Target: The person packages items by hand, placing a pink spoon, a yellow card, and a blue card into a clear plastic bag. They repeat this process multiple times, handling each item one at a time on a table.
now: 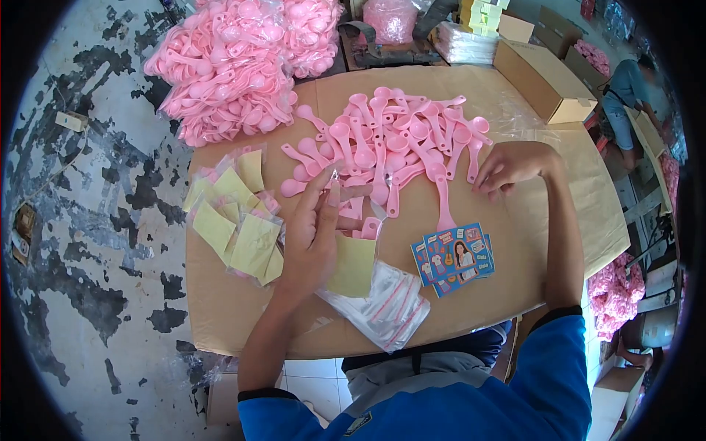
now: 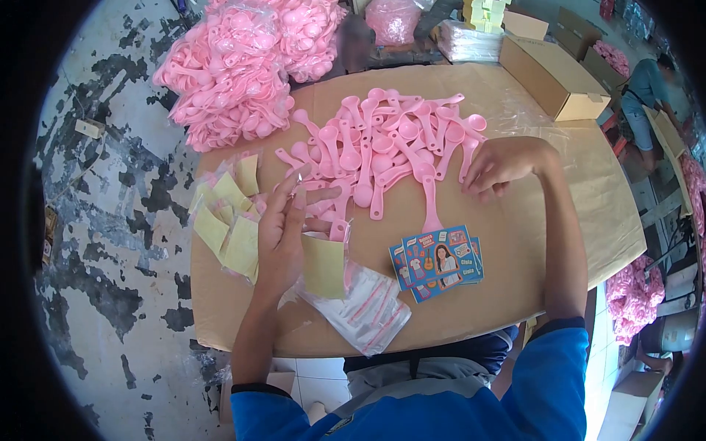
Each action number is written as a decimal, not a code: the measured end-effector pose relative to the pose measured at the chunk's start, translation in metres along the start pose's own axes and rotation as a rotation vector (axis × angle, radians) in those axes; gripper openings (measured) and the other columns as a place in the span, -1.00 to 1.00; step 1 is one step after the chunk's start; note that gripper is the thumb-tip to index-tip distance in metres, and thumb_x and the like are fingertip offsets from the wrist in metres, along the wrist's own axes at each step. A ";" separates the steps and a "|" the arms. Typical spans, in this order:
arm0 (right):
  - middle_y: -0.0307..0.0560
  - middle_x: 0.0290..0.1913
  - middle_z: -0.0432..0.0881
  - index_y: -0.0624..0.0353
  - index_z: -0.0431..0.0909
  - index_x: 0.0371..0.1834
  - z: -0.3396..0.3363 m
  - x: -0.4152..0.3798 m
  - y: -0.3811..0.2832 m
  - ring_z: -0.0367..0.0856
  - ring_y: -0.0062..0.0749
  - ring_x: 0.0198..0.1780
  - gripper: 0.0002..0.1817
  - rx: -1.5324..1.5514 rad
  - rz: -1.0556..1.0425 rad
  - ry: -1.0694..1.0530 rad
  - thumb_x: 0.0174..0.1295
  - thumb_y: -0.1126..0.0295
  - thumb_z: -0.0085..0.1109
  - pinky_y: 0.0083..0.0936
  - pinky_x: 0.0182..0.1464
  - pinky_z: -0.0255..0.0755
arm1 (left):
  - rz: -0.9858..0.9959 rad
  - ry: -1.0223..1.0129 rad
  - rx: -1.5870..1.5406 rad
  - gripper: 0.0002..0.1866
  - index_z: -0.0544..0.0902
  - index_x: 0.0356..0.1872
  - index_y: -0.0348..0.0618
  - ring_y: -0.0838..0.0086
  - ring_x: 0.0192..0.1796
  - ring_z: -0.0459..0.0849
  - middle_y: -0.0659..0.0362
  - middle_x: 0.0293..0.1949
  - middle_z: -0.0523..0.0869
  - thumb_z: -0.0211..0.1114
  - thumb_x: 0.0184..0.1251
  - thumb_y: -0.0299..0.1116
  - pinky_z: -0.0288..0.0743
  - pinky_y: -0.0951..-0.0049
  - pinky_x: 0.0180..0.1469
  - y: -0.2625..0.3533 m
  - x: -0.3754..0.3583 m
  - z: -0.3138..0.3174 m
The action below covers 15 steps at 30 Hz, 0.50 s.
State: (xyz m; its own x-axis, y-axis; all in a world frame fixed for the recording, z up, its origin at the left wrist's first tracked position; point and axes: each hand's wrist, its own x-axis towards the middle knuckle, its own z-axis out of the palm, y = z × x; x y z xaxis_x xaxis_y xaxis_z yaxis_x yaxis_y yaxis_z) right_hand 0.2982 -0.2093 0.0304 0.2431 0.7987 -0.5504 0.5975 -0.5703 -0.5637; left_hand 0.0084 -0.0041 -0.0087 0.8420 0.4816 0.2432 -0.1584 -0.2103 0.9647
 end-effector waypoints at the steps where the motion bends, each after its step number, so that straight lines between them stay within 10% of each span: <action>1: -0.15 -0.36 0.75 0.25 0.71 -0.17 0.003 0.012 0.007 0.68 -0.60 -0.42 -0.78 -0.005 0.055 -0.058 0.24 0.36 0.19 -0.62 -0.35 0.57 | -0.007 -0.006 -0.009 -0.58 0.28 0.37 -0.23 0.40 -0.11 0.75 -0.04 0.05 0.66 -0.18 0.60 -0.32 0.66 0.53 -0.24 0.000 0.000 0.000; 6: -0.13 -0.42 0.72 0.29 0.70 -0.22 -0.014 -0.003 0.024 0.66 -0.59 -0.41 -0.81 -0.219 0.355 0.354 0.26 0.40 0.17 -0.62 -0.35 0.54 | -0.016 -0.019 -0.101 -0.57 0.23 0.40 -0.20 0.34 -0.08 0.75 -0.06 0.07 0.64 -0.18 0.60 -0.32 0.67 0.51 -0.21 0.003 -0.003 -0.002; 11: -0.08 -0.30 0.70 0.26 0.62 -0.08 0.022 -0.004 -0.047 0.64 -0.48 -0.29 -0.74 -0.036 -0.397 0.848 0.24 0.35 0.18 -0.47 -0.18 0.49 | 0.021 0.007 -0.114 -0.56 0.19 0.41 -0.17 0.27 -0.03 0.74 -0.13 0.19 0.55 -0.19 0.61 -0.30 0.65 0.48 -0.10 0.001 -0.002 0.001; 15: -0.20 -0.41 0.64 0.24 0.60 0.01 0.097 0.010 -0.118 0.58 -0.62 -0.35 -0.69 0.094 -0.727 0.473 0.20 0.46 0.29 -0.59 -0.27 0.46 | 0.158 0.031 -0.127 -0.52 0.10 0.45 -0.17 0.20 0.09 0.68 -0.14 0.25 0.49 -0.17 0.61 -0.28 0.59 0.42 0.06 -0.004 -0.002 0.006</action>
State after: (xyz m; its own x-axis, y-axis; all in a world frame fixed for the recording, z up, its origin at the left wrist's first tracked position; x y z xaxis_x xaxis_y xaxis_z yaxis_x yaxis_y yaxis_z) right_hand 0.1560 -0.1531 0.0316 0.1302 0.9547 0.2674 0.6674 0.1151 -0.7357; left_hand 0.0105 -0.0092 -0.0140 0.7855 0.4772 0.3940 -0.3529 -0.1776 0.9187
